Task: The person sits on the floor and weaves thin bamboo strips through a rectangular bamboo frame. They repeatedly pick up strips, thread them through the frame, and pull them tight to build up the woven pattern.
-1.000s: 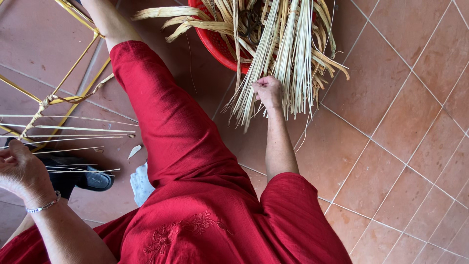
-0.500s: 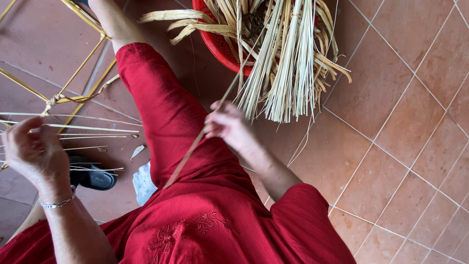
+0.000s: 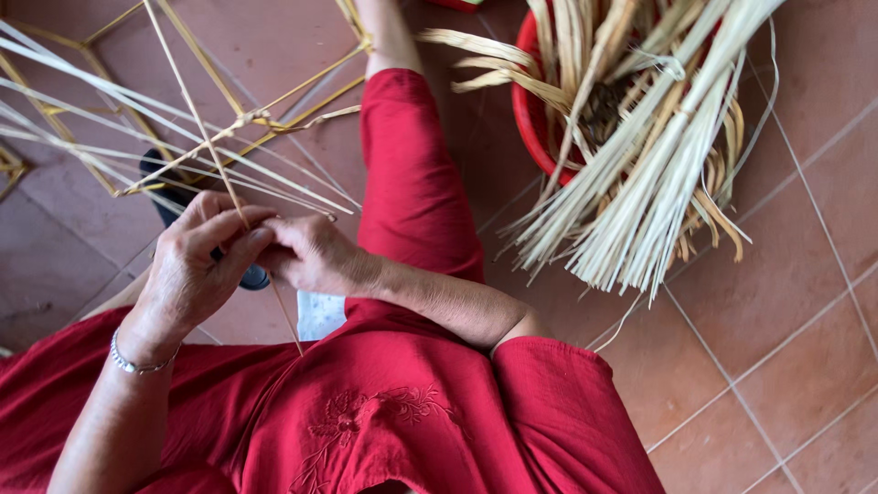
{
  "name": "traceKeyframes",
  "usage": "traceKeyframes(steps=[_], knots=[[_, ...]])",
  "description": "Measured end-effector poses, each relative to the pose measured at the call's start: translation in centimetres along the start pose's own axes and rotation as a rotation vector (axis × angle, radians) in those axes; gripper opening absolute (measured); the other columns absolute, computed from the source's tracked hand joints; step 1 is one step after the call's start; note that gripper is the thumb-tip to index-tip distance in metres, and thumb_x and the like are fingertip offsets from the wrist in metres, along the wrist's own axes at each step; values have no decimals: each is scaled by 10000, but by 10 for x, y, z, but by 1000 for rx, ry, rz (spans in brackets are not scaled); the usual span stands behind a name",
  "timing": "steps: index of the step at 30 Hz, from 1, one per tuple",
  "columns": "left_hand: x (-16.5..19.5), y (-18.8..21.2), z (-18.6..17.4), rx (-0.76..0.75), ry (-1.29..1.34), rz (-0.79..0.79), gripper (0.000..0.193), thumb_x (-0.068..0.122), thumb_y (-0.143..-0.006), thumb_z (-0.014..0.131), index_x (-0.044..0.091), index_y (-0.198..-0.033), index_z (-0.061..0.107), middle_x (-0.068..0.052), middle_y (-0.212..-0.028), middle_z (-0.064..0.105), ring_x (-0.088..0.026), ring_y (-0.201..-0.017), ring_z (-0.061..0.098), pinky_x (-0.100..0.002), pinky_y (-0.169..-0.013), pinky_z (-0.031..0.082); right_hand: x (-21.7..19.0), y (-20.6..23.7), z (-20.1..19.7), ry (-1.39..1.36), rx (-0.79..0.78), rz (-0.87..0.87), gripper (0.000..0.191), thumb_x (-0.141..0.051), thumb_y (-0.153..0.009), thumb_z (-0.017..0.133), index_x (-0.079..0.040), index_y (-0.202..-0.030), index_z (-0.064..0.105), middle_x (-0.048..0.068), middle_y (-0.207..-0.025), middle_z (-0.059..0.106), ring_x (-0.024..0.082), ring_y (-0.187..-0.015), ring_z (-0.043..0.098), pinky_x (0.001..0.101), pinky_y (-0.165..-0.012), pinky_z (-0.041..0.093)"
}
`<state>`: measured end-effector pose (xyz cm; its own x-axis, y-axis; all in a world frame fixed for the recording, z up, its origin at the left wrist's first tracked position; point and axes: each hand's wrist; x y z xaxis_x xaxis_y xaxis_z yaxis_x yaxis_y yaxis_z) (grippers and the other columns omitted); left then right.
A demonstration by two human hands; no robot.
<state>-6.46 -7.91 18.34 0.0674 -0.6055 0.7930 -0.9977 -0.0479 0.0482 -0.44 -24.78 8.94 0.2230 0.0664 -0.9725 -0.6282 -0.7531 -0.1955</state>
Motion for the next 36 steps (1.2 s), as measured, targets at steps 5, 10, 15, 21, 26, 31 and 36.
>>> traceKeyframes(steps=[5, 10, 15, 21, 26, 31, 36], knots=[[-12, -4, -11, 245, -47, -28, 124, 36, -1050, 719, 18, -1168, 753, -102, -936, 671, -143, -801, 660, -289, -708, 529, 54, -26, -17, -465, -185, 468, 263, -224, -967, 735, -76, -1183, 727, 19, -977, 771, 65, -815, 693, 285, -719, 603], [-30, -26, -44, 527, 427, 34, 124, -50, -1158, 632, -19, -1276, 657, -66, -932, 671, -89, -756, 677, -224, -654, 582, 144, -83, -39, 197, 187, 393, 230, -272, -944, 760, -82, -1074, 762, 59, -958, 769, 129, -850, 724, 311, -760, 601], [-43, -62, -51, 677, 429, 132, 126, -59, -1191, 530, -36, -1269, 626, -68, -970, 688, -108, -777, 707, -231, -679, 585, 171, -107, -25, 371, 215, 376, 324, -227, -777, 848, -96, -1065, 779, 77, -967, 744, 210, -872, 724, 365, -771, 575], [-71, -97, -32, 655, 151, 233, 94, -72, -1194, 543, -63, -1180, 635, -106, -1084, 668, -165, -936, 747, -256, -791, 610, 171, -122, -23, 465, 316, 156, 166, -224, -851, 826, -128, -958, 741, 96, -979, 761, 279, -880, 740, 409, -737, 589], [-105, -121, -3, 641, 176, 102, 70, -43, -1141, 602, -33, -1157, 669, -84, -1027, 679, -150, -871, 766, -271, -754, 602, 174, -117, -43, 481, 167, 308, 107, -190, -952, 698, -89, -972, 668, 141, -815, 726, 341, -760, 734, 463, -681, 566], [-139, -139, 24, 635, 117, 77, 48, -5, -1101, 664, -25, -1117, 704, -87, -955, 709, -146, -811, 776, -268, -685, 609, 172, -113, -46, 629, 125, 422, 115, -210, -937, 709, -97, -924, 698, 168, -794, 725, 379, -785, 722, 482, -682, 563], [-154, -151, 53, 542, 280, -154, 72, 52, -1042, 696, 2, -1075, 737, -61, -844, 764, -136, -684, 771, -249, -574, 613, 169, -94, -69, 625, 53, 421, 207, -277, -877, 772, -79, -828, 736, 174, -759, 729, 374, -756, 729, 482, -682, 562]])
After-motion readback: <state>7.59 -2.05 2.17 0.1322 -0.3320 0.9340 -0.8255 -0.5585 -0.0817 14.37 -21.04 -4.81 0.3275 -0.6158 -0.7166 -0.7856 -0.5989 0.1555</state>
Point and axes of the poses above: each hand's wrist, its own y-axis away from the middle knuckle, its own z-axis out of the palm, x = y × z
